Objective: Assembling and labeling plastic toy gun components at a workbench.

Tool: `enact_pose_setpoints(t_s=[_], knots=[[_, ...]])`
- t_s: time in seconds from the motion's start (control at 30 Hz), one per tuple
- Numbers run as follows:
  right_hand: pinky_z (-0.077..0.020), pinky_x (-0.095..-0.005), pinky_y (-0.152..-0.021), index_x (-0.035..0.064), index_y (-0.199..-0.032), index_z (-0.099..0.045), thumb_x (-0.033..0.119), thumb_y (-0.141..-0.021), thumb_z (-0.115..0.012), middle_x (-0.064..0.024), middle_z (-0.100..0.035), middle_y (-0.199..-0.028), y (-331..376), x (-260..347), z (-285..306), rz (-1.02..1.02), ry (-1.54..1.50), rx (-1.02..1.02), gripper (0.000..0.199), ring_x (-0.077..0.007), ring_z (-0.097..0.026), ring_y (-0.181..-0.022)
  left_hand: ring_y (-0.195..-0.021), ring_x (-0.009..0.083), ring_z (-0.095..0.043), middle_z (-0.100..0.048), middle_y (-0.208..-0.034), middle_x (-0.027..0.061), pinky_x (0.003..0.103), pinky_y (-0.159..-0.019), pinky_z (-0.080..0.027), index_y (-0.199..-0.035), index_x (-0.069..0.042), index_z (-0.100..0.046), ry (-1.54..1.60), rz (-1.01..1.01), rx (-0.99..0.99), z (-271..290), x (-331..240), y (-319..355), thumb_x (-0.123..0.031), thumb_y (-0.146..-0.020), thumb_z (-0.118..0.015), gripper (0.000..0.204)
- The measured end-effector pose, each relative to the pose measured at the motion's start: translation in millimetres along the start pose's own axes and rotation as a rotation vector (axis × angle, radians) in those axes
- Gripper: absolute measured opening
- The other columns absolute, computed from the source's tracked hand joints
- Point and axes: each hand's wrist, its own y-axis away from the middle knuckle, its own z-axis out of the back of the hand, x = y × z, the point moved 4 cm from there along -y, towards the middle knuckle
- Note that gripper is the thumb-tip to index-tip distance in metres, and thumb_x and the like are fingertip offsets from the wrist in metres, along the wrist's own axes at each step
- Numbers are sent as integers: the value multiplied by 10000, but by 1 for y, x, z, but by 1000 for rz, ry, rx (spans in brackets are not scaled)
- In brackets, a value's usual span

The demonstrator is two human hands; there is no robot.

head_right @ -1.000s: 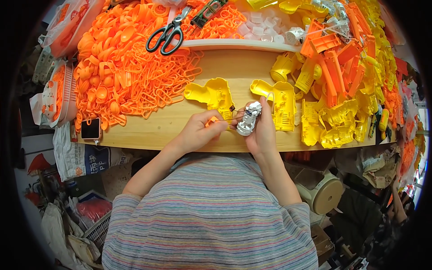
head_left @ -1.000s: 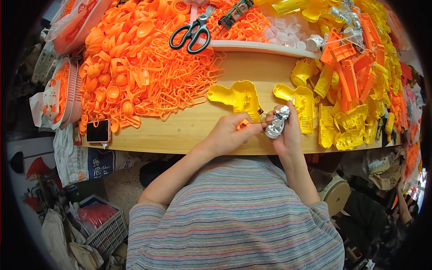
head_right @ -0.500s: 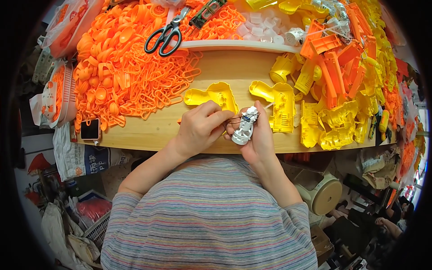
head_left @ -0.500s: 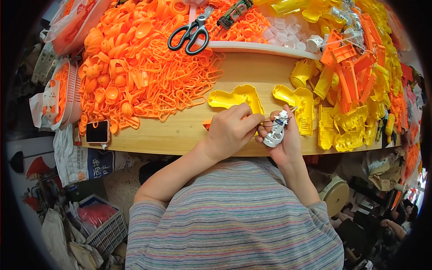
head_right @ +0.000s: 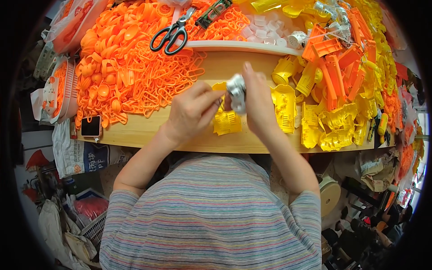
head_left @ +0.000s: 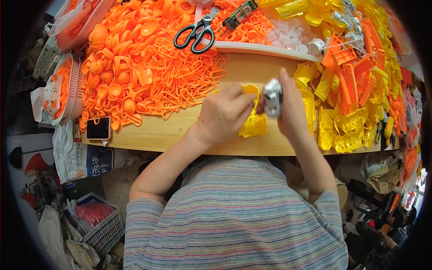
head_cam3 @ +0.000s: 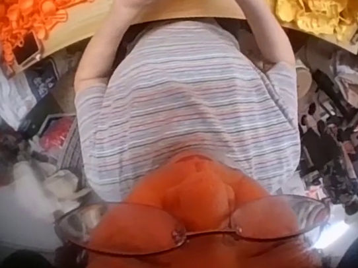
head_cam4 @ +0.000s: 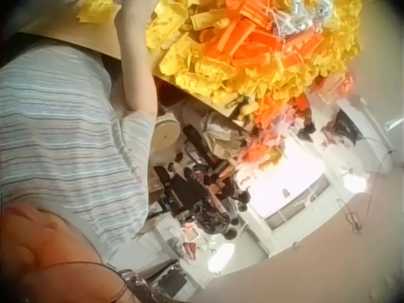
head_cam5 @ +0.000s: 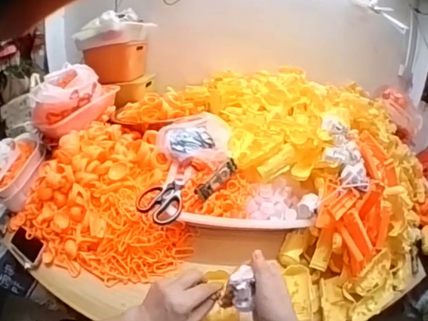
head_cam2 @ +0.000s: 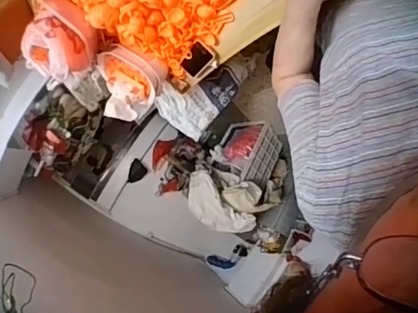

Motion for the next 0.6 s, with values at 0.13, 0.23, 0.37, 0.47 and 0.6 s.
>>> enact_pose_setpoints(t_s=[0.13,0.23,0.37,0.47,0.6], knots=[[-467,-274,-534,23,-880,-629,379,-1017,-486,-39,-620,-706,-29,44,-33,561,374,102,408,-99,-571,-602,-680,266,-628,-586,-808,97,357,-587,-507,-948,-50,-685,38,135,-88,8,20,-13,-84,-800,-667,153],[-447,-244,-538,-2,-883,-656,323,-1007,-537,-11,-602,-695,-47,37,-36,588,713,124,367,-60,-538,-613,-666,277,-648,-644,-810,118,375,-603,-514,-940,-33,-687,110,222,-85,3,33,-10,-93,-820,-651,139],[-414,-202,-530,15,-830,-658,380,-994,-551,7,-594,-705,-38,8,-28,212,741,179,414,-29,-526,-652,-681,180,-654,-690,-773,111,305,-652,-511,-969,7,-672,168,511,198,-19,47,13,-99,-796,-693,205],[-475,-233,-505,48,-1013,-631,427,-987,-534,-19,-638,-782,-31,-11,-10,46,526,239,392,-67,-607,-661,-661,171,-641,-691,-775,102,303,-639,-506,-940,-2,-687,279,581,255,-24,50,20,-112,-784,-711,192],[-542,-255,-556,52,-1232,-510,377,-987,-525,-60,-671,-917,-11,-21,13,-117,196,241,408,-143,-678,-729,-658,135,-590,-664,-757,59,279,-622,-472,-880,-17,-715,392,661,314,-26,52,22,-118,-752,-752,167]])
